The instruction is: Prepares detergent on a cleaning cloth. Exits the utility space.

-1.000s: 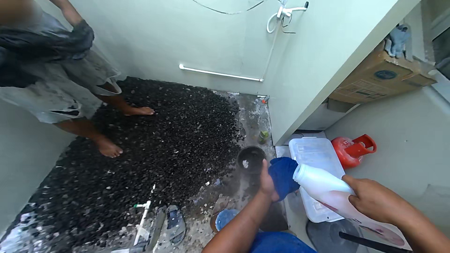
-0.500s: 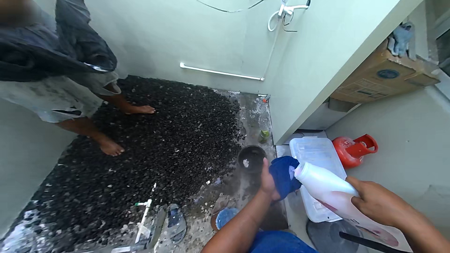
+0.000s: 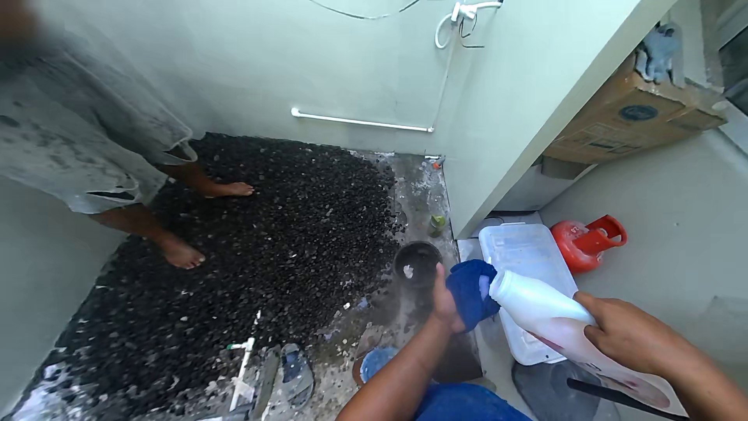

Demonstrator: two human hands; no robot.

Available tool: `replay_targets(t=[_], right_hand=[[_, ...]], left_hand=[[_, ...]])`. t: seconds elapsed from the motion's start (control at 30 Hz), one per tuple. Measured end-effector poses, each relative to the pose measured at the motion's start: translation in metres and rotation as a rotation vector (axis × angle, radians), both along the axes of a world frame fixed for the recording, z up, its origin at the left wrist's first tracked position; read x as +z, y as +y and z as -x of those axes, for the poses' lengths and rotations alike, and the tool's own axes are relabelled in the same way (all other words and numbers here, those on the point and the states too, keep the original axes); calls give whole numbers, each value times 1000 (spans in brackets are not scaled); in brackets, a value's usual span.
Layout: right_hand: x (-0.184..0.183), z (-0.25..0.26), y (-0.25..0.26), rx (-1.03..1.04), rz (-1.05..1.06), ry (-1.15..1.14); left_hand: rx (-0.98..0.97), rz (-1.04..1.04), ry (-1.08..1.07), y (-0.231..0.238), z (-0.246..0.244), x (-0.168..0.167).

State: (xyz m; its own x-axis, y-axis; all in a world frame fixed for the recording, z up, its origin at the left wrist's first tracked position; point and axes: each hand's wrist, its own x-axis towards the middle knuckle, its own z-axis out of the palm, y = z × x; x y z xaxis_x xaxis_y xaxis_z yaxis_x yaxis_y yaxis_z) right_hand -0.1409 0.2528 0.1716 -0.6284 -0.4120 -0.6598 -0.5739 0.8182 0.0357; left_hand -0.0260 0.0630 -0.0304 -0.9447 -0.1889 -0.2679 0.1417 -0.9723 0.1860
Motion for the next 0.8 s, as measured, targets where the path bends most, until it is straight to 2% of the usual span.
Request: replay_targets(t=[0.8], right_hand=[[-1, 10, 3, -7, -30, -9]], left_hand=[[-20, -8, 10, 4, 11, -1]])
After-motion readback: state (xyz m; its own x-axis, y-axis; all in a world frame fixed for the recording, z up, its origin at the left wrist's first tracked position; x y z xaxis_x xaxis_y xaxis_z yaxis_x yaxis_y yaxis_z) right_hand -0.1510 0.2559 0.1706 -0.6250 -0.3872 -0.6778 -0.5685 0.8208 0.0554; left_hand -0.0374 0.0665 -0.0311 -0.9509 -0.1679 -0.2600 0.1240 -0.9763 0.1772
